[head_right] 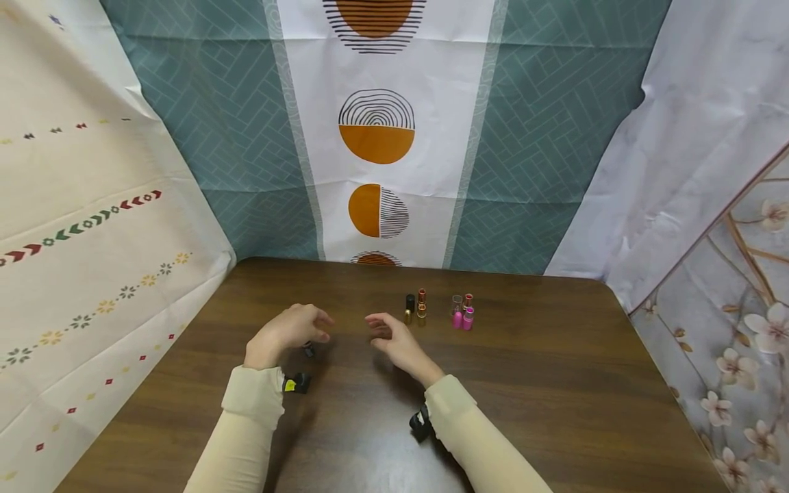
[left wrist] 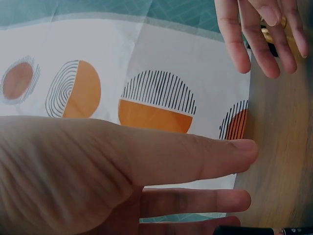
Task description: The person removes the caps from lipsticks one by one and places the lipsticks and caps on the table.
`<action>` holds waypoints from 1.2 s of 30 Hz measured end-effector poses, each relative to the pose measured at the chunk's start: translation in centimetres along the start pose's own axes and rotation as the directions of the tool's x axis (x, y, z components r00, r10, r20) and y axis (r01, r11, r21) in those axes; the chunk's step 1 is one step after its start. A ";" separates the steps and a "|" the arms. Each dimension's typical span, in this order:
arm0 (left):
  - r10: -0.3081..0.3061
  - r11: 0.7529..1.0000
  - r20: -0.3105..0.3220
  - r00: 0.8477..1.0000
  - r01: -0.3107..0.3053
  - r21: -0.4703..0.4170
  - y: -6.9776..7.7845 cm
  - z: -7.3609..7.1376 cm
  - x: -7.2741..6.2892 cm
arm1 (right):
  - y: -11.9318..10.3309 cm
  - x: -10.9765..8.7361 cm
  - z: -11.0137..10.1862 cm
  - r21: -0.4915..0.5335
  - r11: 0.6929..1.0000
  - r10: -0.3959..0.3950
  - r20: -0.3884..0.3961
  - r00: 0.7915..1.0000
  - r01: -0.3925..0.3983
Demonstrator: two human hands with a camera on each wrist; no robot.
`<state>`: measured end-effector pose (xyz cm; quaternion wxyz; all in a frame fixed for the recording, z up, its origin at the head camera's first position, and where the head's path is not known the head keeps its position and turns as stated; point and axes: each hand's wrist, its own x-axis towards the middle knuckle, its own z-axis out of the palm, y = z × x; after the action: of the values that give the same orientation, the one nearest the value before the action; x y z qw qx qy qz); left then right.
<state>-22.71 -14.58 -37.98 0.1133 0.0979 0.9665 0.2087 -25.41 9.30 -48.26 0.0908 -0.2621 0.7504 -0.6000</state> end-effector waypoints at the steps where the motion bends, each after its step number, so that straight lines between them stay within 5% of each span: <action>1: 0.002 1.000 0.001 1.000 -0.002 0.002 -0.1 0.0 -0.1 | -0.1 0.1 0.1 0.010 1.000 0.015 0.012 1.000 -0.015; 15: -0.020 1.000 0.016 1.000 0.021 -0.013 -1.3 -0.2 -0.8 | -0.7 0.6 1.7 0.104 0.991 0.071 0.157 0.985 -0.088; 36: -0.008 0.999 -0.037 0.999 0.007 -0.041 -2.9 0.8 -0.7 | -1.1 1.4 3.7 0.105 0.987 0.102 0.176 0.979 -0.121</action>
<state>-22.24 -17.01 -39.83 0.0978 0.0880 0.9643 0.2299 -24.57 5.29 -47.91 0.2029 -0.2640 0.7176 -0.6118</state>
